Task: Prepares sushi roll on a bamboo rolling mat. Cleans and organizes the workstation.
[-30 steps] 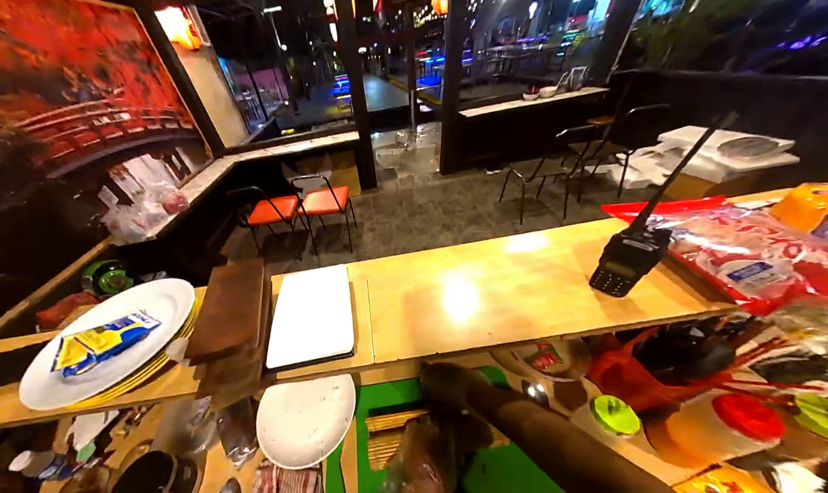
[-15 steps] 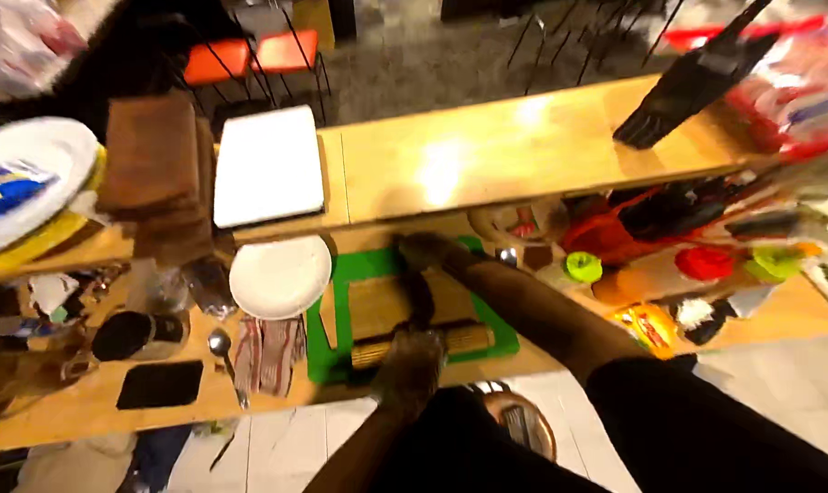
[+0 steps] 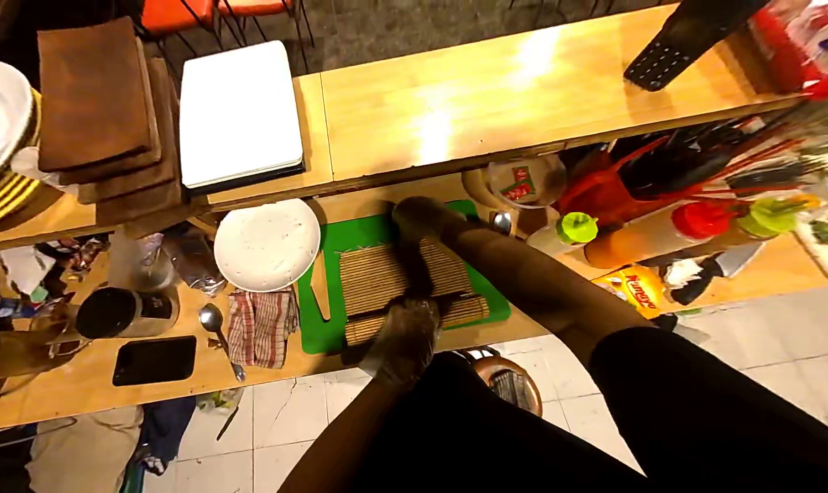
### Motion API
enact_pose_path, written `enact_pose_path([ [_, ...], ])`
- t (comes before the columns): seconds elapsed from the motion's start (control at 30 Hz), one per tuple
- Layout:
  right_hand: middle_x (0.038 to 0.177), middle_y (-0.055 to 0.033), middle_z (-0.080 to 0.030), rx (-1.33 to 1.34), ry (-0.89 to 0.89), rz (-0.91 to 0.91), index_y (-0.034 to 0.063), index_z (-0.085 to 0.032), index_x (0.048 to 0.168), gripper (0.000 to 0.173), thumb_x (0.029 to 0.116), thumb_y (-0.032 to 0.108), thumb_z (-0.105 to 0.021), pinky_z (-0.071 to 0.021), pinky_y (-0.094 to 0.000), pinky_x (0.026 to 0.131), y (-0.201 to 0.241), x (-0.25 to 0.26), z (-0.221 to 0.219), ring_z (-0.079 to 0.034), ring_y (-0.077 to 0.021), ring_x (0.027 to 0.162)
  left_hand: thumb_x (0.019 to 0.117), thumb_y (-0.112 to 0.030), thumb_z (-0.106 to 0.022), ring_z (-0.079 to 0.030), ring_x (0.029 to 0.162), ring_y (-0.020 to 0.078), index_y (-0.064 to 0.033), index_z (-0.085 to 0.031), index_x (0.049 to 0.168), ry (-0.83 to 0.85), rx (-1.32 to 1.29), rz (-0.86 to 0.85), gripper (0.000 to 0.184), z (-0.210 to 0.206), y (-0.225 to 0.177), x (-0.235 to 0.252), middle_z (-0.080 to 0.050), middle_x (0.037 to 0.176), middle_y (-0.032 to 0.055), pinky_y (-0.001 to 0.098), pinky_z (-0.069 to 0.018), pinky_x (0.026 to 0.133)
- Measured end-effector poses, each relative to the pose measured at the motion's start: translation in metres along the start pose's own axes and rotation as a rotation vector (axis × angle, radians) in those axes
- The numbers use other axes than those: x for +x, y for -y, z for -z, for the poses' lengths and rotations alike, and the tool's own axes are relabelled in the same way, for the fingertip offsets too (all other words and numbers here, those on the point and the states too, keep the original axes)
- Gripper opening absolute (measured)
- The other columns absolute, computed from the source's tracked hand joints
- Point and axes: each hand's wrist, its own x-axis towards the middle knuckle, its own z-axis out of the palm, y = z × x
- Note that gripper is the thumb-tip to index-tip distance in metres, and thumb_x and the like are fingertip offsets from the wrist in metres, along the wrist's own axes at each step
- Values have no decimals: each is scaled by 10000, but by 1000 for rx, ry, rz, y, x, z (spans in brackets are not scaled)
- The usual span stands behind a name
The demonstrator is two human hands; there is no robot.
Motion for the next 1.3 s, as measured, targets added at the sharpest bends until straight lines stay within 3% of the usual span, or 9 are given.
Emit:
enact_pose_path([
  [0.2, 979, -117, -717, 129, -29, 128, 124, -748, 1006, 323, 869, 415, -780, -564, -613, 800, 1, -68, -14, -695, -331, 939, 973, -386, -551, -644, 1170, 363, -14, -640, 1324, -169, -77, -59, 519, -8, 12, -4, -682, 1267, 183, 542, -504, 971],
  [0.37, 1271, -193, -657, 302, 274, 113, 77, -667, 1298, 421, 962, 329, -696, -448, -600, 1052, 4, -128, -19, -599, -368, 1225, 974, -551, -528, -463, 1420, 404, 26, -520, 1456, -236, -178, -19, 752, -12, 21, -7, -531, 1490, 230, 589, -335, 1176],
  [0.53, 1282, -204, -641, 311, 298, 118, 18, -653, 1271, 526, 889, 352, -791, -433, -591, 1068, 9, -131, -17, -577, -368, 1252, 960, -611, -510, -448, 1431, 416, 41, -517, 1457, -325, -157, -30, 819, -15, 24, -8, -513, 1506, 241, 608, -327, 1175],
  [0.73, 1125, -191, -683, 335, 238, 214, 47, -713, 1141, 255, 915, 163, -736, -505, -582, 945, 4, -108, -13, -645, -357, 1070, 972, -423, -618, -625, 1250, 301, -71, -644, 1366, -530, -123, -55, 529, -12, 24, -11, -655, 1369, 130, 481, -507, 1018],
  [0.93, 977, -145, -711, 466, 24, 245, 37, -720, 1083, 250, 982, 263, -687, -557, -505, 834, -33, -26, 33, -681, -267, 898, 994, -471, -540, -563, 1310, 360, -30, -626, 1350, -284, -121, 11, 573, -4, 49, 61, -625, 1383, 176, 547, -406, 1123],
  [1.0, 1161, -170, -672, 375, 193, 62, 15, -658, 1224, 278, 1062, 219, -561, -484, -502, 984, -16, -23, 54, -631, -282, 1083, 1007, -392, -536, -619, 1217, 338, -66, -701, 1227, -339, -143, 24, 427, -8, 59, 74, -683, 1278, 149, 531, -461, 1051],
  [1.1, 1165, -219, -669, 186, 41, 284, 3, -656, 1214, 293, 980, 178, -643, -509, -574, 958, -23, -12, 13, -645, -372, 1105, 1023, -360, -534, -617, 1227, 328, -91, -709, 1248, -321, -199, 48, 392, -10, 59, 70, -683, 1293, 134, 533, -464, 1048],
  [1.2, 1331, -253, -599, 61, 26, 295, -4, -611, 1299, 416, 936, 178, -701, -482, -620, 1021, -11, -21, 14, -591, -434, 1226, 1024, -334, -535, -635, 1187, 337, -99, -724, 1211, -262, -156, 86, 355, 1, 54, 71, -695, 1264, 128, 538, -492, 1003],
  [1.3, 1285, -249, -621, 34, 46, 314, -7, -634, 1248, 364, 952, 198, -683, -497, -618, 994, -11, -22, 20, -607, -426, 1199, 1027, -340, -524, -645, 1156, 316, -126, -727, 1203, -244, -150, 106, 344, 4, 52, 75, -705, 1229, 102, 519, -508, 989],
])
